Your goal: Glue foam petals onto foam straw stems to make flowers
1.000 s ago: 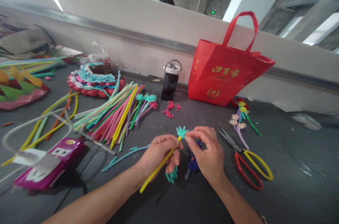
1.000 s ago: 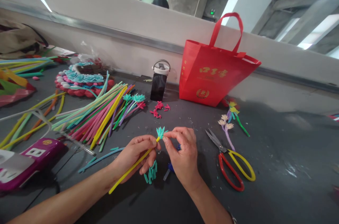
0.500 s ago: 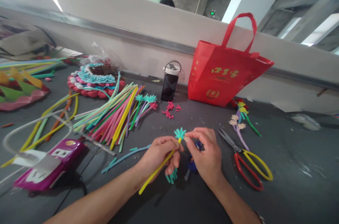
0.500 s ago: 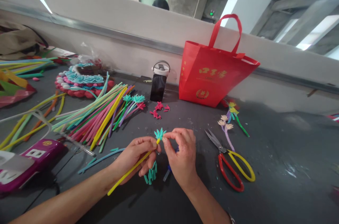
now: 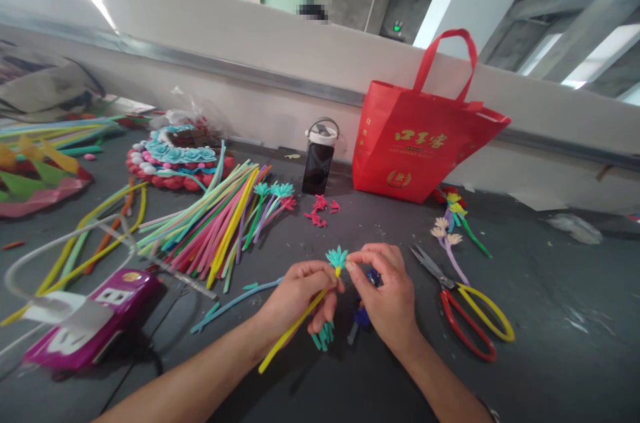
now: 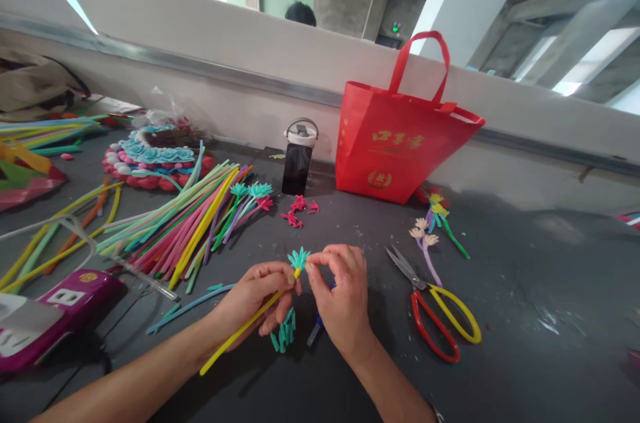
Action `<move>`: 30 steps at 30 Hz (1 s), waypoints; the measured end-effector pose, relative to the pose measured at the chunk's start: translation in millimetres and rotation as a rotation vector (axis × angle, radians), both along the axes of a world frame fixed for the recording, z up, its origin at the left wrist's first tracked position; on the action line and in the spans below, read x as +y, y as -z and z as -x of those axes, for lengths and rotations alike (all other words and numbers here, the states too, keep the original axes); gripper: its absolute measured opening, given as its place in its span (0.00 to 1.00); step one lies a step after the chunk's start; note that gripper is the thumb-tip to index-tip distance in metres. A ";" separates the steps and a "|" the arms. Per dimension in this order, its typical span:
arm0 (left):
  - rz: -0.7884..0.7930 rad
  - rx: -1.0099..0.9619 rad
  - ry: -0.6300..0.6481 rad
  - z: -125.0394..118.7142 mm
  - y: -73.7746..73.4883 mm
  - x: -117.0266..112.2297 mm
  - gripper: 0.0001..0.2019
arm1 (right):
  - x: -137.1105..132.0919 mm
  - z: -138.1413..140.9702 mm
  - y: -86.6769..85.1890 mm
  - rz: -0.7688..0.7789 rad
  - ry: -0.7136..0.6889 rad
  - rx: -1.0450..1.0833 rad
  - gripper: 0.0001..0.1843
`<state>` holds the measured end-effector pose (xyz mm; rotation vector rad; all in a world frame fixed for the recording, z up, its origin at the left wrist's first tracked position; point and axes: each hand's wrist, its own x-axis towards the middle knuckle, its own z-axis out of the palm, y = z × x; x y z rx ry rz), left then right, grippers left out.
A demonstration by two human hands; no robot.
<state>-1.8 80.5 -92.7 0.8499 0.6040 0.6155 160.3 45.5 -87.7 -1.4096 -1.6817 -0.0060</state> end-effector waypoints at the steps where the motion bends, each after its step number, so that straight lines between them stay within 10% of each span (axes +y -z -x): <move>1: -0.004 0.004 0.000 0.2 0.1 0.1 0.06 | 0.3 -0.3 0.3 0.005 0.001 0.001 0.02; 30: 0.014 -0.084 -0.109 5.3 -4.4 5.3 0.08 | -4.9 -4.1 -4.6 -0.082 -0.005 0.099 0.09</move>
